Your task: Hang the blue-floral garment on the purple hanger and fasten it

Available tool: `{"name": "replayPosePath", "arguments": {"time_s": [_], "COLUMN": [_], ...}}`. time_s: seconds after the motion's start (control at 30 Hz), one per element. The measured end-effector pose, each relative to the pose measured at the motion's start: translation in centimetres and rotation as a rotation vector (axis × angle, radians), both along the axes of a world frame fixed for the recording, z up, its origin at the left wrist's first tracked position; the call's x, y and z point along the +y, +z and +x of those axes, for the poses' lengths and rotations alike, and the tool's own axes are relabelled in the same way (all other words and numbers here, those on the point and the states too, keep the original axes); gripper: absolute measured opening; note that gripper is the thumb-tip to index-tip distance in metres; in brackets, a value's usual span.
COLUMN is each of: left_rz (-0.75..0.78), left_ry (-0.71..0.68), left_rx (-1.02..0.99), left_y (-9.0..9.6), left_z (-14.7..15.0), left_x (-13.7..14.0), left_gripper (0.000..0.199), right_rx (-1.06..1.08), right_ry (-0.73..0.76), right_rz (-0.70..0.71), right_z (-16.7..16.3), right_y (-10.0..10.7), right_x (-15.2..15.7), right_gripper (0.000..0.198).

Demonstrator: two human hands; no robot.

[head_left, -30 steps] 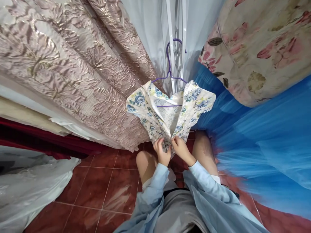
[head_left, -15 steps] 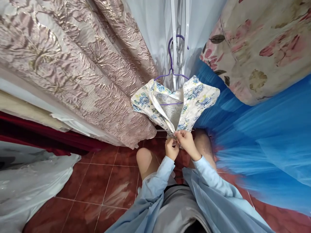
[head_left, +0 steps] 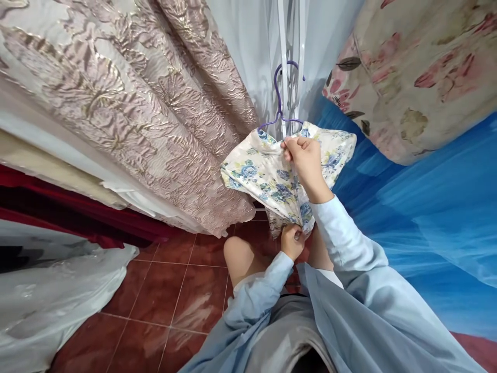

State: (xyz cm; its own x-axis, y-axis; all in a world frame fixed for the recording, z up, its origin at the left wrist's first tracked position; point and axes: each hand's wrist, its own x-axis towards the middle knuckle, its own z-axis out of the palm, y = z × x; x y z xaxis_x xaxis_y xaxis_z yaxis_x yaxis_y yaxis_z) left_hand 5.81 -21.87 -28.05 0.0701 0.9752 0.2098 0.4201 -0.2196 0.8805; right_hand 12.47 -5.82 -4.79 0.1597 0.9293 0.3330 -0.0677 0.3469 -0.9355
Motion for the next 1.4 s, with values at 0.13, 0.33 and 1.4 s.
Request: {"name": "replayPosePath", "arguments": {"time_s": [0.13,0.33,1.4], "left_rz": [0.024,0.349,-0.137], "left_ry": [0.008,0.198,0.247], "left_rx": [-0.039,-0.092,-1.069], "left_y": [0.1,10.3,14.4], "left_z": [-1.9,-7.0,-19.4], "left_x": [0.5,7.2,20.9], "left_gripper": [0.008,0.033,0.032], "right_rx": [0.022,0.025,-0.505], "right_ry": [0.046,0.059,-0.067], "right_rz": [-0.015,0.002,-0.379], "right_z": [0.1,0.5,-2.9], "right_y": [0.3,0.3,-18.5], "right_x": [-0.2,-2.2,-10.1], "right_gripper": [0.034,0.026,0.027]}}
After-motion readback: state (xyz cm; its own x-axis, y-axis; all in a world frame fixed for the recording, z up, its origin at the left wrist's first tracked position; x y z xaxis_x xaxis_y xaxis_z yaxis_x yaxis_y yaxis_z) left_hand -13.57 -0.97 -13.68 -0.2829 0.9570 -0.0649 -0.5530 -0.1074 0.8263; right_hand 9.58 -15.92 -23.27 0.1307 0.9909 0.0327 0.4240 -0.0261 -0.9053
